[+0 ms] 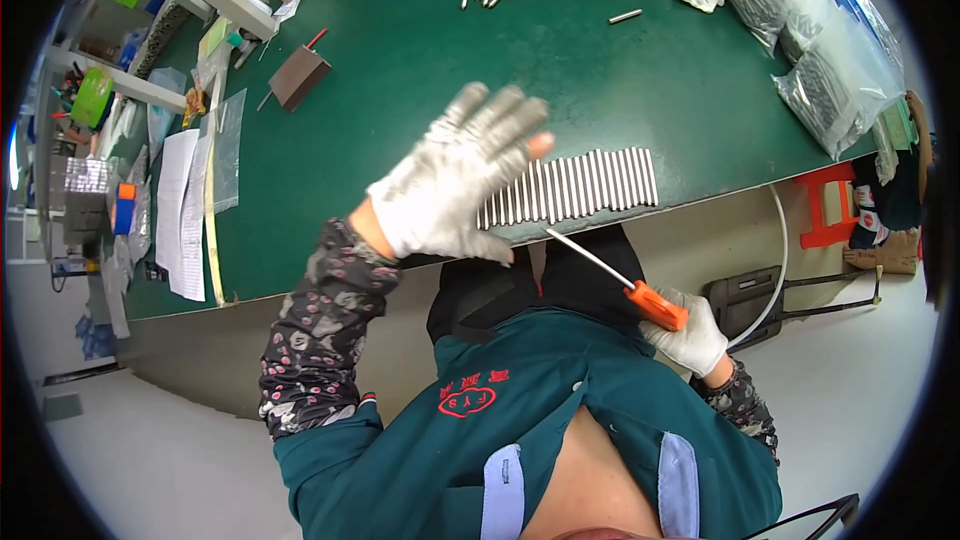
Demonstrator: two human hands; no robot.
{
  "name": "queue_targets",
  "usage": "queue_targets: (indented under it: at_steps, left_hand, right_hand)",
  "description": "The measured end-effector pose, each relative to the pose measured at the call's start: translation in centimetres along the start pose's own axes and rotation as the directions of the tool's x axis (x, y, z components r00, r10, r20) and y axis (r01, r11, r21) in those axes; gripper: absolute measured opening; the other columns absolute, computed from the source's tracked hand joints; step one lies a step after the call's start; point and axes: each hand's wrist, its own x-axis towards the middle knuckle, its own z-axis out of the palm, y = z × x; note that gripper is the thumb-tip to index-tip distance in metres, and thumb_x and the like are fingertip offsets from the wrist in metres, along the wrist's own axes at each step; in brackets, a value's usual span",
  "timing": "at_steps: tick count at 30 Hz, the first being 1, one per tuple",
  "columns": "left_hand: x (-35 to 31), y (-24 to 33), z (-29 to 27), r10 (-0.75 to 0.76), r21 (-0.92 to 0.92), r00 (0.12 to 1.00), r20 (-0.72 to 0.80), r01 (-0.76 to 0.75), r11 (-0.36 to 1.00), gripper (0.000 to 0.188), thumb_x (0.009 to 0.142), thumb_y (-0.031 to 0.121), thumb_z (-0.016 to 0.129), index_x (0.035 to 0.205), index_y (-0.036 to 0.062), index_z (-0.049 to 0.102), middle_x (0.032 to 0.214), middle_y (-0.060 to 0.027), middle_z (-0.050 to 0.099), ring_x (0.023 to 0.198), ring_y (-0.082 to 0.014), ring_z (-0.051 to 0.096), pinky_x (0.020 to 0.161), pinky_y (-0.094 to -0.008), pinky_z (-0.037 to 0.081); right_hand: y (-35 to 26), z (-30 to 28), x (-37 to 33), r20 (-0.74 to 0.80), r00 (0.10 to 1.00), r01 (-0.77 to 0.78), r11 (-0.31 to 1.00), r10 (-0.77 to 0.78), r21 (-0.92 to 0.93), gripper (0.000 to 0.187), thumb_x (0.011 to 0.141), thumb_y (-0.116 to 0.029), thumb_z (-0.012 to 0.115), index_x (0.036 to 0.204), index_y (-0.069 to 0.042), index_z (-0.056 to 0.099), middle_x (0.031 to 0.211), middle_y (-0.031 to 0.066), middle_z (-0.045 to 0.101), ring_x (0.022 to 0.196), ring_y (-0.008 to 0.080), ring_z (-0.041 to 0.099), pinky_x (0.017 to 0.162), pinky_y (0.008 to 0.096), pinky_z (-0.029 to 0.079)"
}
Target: The recorder is seen aligning small metal pins on a workbench, cleaning them with an air gun, and then packaging them into plastic bags.
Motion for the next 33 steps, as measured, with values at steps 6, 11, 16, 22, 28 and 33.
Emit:
queue_targets:
  at_steps: [6, 11, 16, 22, 28, 33]
  left_hand:
    - [-4.3, -0.1, 1.8, -0.11, -0.007, 0.975, 0.191, 0.114, 0.993, 0.11, 0.053, 0.066, 0.066, 0.138, 0.0061, 0.029, 0.142, -0.0198, 0.028, 0.132, -0.037, 0.025, 0.109, -0.0507, 0.013]
    - [-4.0, 0.2, 2.1, -0.117, -0.039, 0.986, 0.12, 0.122, 0.992, 0.108, 0.047, 0.056, 0.074, 0.133, 0.0047, 0.034, 0.138, -0.0191, 0.034, 0.13, -0.0352, 0.029, 0.109, -0.0511, 0.016]
    - [-4.0, 0.3, 2.1, -0.118, -0.073, 0.989, 0.089, 0.125, 0.99, 0.106, 0.043, 0.05, 0.077, 0.13, 0.0033, 0.038, 0.136, -0.0186, 0.036, 0.13, -0.0344, 0.031, 0.108, -0.0515, 0.017]
    - [-4.0, 0.3, 1.9, -0.125, -0.038, 0.985, 0.119, 0.13, 0.991, 0.1, 0.049, 0.051, 0.076, 0.129, 0.0021, 0.04, 0.138, -0.0156, 0.036, 0.131, -0.03, 0.03, 0.11, -0.0484, 0.016]
    - [-4.1, 0.4, 2.1, -0.119, -0.085, 0.991, 0.067, 0.124, 0.989, 0.106, 0.042, 0.047, 0.079, 0.129, 0.0025, 0.038, 0.136, -0.0184, 0.037, 0.13, -0.0341, 0.031, 0.109, -0.0508, 0.017]
    - [-4.0, 0.6, 1.8, -0.131, -0.053, 0.98, 0.148, 0.141, 0.989, 0.108, 0.046, 0.051, 0.076, 0.134, 0.0031, 0.033, 0.138, -0.0183, 0.034, 0.131, -0.0341, 0.029, 0.109, -0.0509, 0.016]
  right_hand:
    - [-0.3, 1.5, 1.0, 0.055, 0.991, 0.121, 0.99, -0.124, 0.067, 0.016, 0.07, -0.012, 0.065, 0.079, -0.001, 0.058, 0.066, 0.0136, 0.055, 0.058, 0.0304, 0.056, 0.057, 0.0339, 0.047]
    - [-0.3, 1.5, 1.5, 0.047, 0.995, 0.088, 0.996, -0.087, -0.012, 0.019, 0.07, -0.013, 0.066, 0.082, -0.001, 0.059, 0.066, 0.0139, 0.055, 0.058, 0.0303, 0.056, 0.057, 0.0339, 0.046]
    - [-0.7, 2.0, 1.6, 0.007, 0.995, 0.098, 0.995, -0.098, -0.02, 0.018, 0.069, -0.013, 0.066, 0.081, -0.001, 0.059, 0.065, 0.0139, 0.055, 0.058, 0.0286, 0.057, 0.058, 0.0337, 0.047]
    - [-1.5, 1.8, 2.0, 0.077, 0.991, 0.117, 0.991, -0.112, -0.071, 0.019, 0.07, -0.013, 0.065, 0.082, -0.001, 0.059, 0.071, 0.0133, 0.058, 0.063, 0.031, 0.06, 0.06, 0.0332, 0.049]
    - [-1.1, 1.1, 1.8, 0.057, 0.992, 0.118, 0.993, -0.116, -0.03, 0.018, 0.07, -0.013, 0.066, 0.081, -0.001, 0.058, 0.071, 0.0134, 0.057, 0.061, 0.0302, 0.057, 0.059, 0.0324, 0.047]
    - [0.0, 0.3, 0.4, -0.072, 0.996, -0.038, 0.997, 0.043, 0.065, 0.017, 0.07, -0.01, 0.065, 0.079, 0.001, 0.057, 0.071, 0.0132, 0.057, 0.061, 0.0258, 0.055, 0.06, 0.0317, 0.046]
